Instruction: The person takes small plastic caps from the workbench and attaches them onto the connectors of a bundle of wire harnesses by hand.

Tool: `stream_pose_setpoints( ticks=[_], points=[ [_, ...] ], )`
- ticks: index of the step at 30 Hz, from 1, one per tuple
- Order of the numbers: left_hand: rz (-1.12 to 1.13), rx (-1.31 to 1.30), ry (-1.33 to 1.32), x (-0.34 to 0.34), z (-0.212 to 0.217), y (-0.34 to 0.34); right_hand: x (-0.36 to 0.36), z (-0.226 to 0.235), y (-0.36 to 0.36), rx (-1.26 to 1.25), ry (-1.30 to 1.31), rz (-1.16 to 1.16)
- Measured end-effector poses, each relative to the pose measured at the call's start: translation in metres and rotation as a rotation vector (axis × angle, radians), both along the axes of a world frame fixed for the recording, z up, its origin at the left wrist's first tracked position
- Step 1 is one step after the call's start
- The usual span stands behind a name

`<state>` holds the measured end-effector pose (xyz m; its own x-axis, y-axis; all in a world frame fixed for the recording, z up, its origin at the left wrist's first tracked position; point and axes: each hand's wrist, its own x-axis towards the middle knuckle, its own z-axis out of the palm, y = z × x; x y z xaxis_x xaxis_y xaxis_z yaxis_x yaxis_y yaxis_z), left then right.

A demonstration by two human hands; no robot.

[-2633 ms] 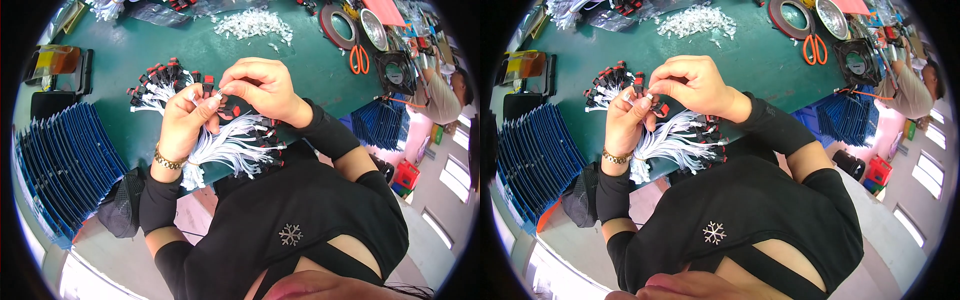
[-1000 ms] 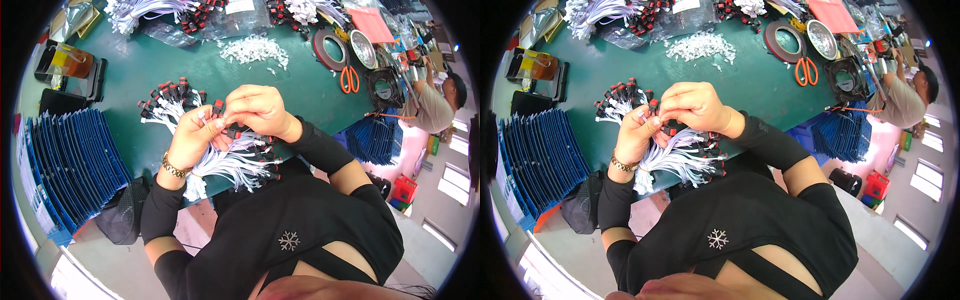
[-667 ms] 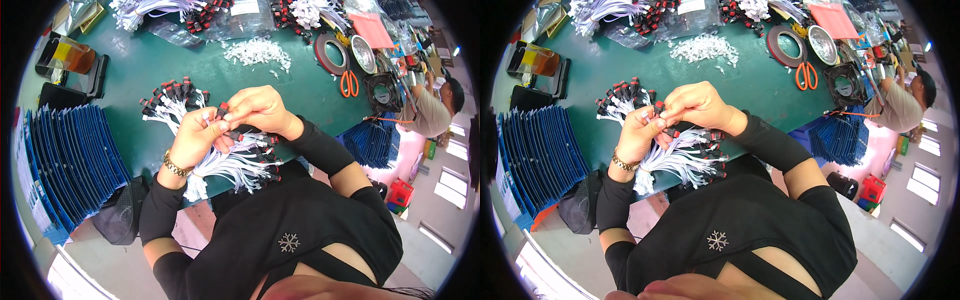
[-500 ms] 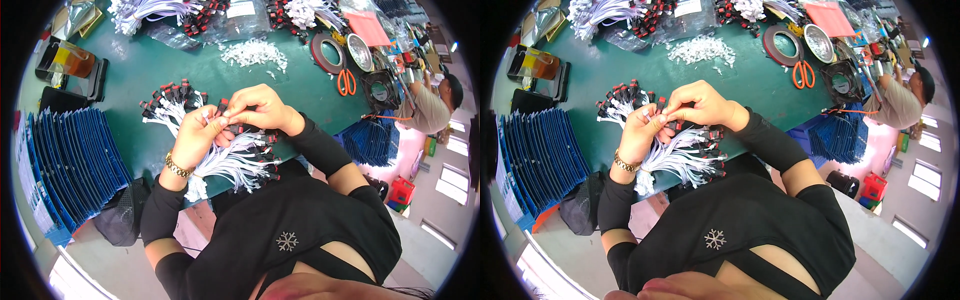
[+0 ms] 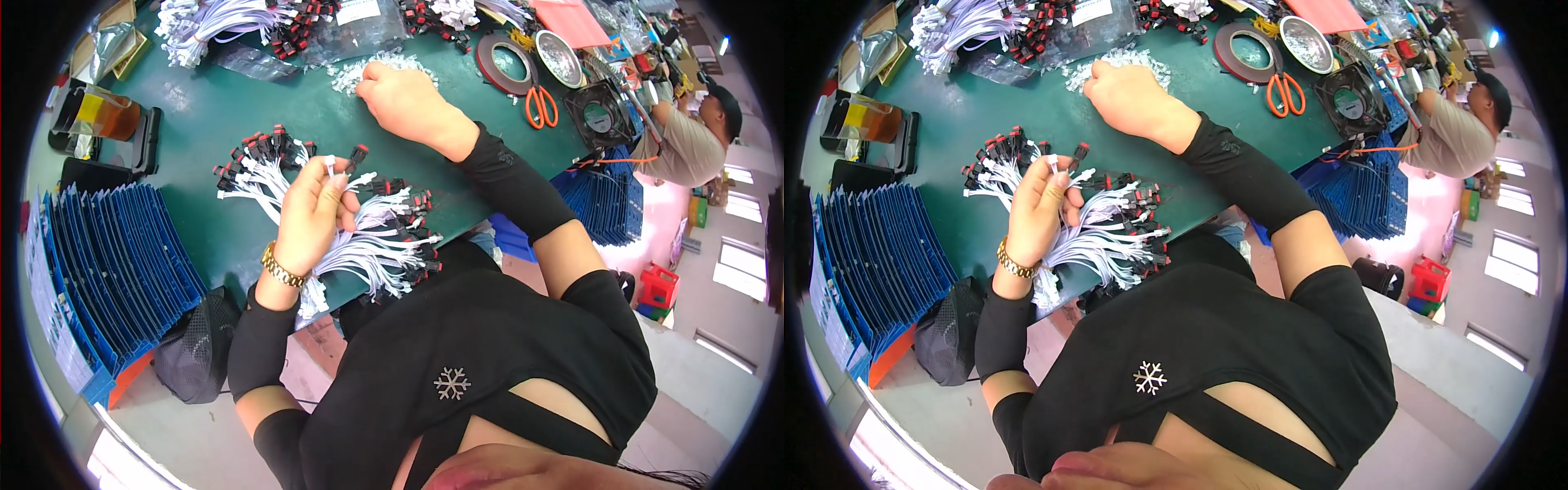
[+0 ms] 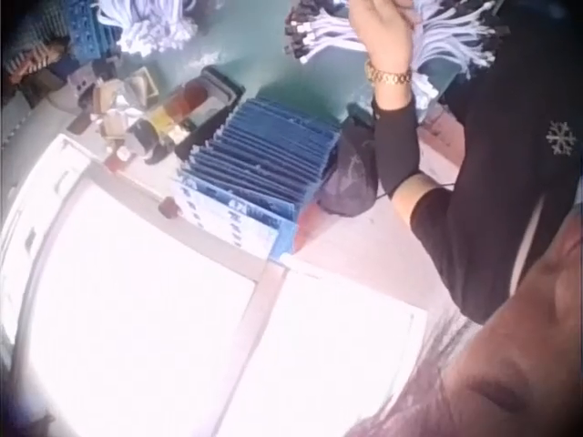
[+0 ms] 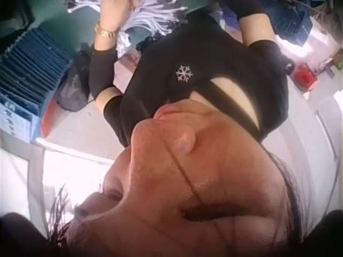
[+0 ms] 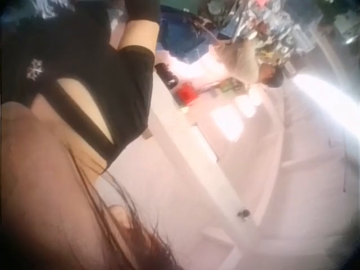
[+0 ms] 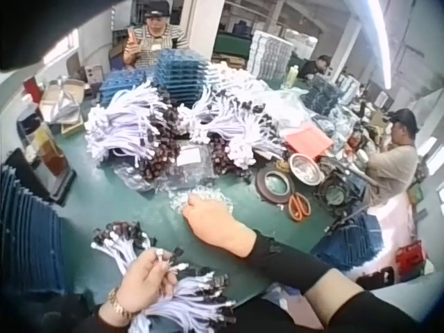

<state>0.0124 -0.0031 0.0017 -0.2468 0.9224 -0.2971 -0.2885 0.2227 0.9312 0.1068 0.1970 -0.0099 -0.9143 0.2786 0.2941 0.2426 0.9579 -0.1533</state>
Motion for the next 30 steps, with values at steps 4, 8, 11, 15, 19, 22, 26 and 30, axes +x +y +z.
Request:
stream_pose_setpoints(
  ticks=[4,8,11,15,19,22,26,30],
  points=[
    [-0.019,0.055,-0.042,-0.003,-0.002,0.001,0.010,0.002,-0.001,-0.019,-0.003,-0.063],
    [-0.022,0.033,-0.036,-0.004,0.000,0.000,0.020,0.006,-0.006,-0.501,0.315,-0.029],
    [-0.042,0.036,-0.056,-0.007,0.000,-0.001,0.018,0.010,-0.024,-0.653,0.498,0.003],
    [-0.034,0.006,-0.036,-0.005,0.002,0.001,0.020,0.031,-0.057,-1.515,0.462,0.010],
    [-0.014,0.024,-0.081,-0.005,0.007,0.000,0.019,0.024,-0.067,-1.604,0.475,0.054],
    [-0.045,0.041,-0.117,-0.009,0.004,-0.002,0.016,0.021,-0.070,-1.498,0.521,0.075],
    [-0.019,0.083,-0.098,-0.003,0.003,-0.002,0.017,0.022,-0.073,-1.443,0.482,0.056],
    [-0.011,0.119,-0.103,-0.002,0.004,-0.002,0.017,0.021,-0.073,-1.285,0.522,0.125]
  ],
)
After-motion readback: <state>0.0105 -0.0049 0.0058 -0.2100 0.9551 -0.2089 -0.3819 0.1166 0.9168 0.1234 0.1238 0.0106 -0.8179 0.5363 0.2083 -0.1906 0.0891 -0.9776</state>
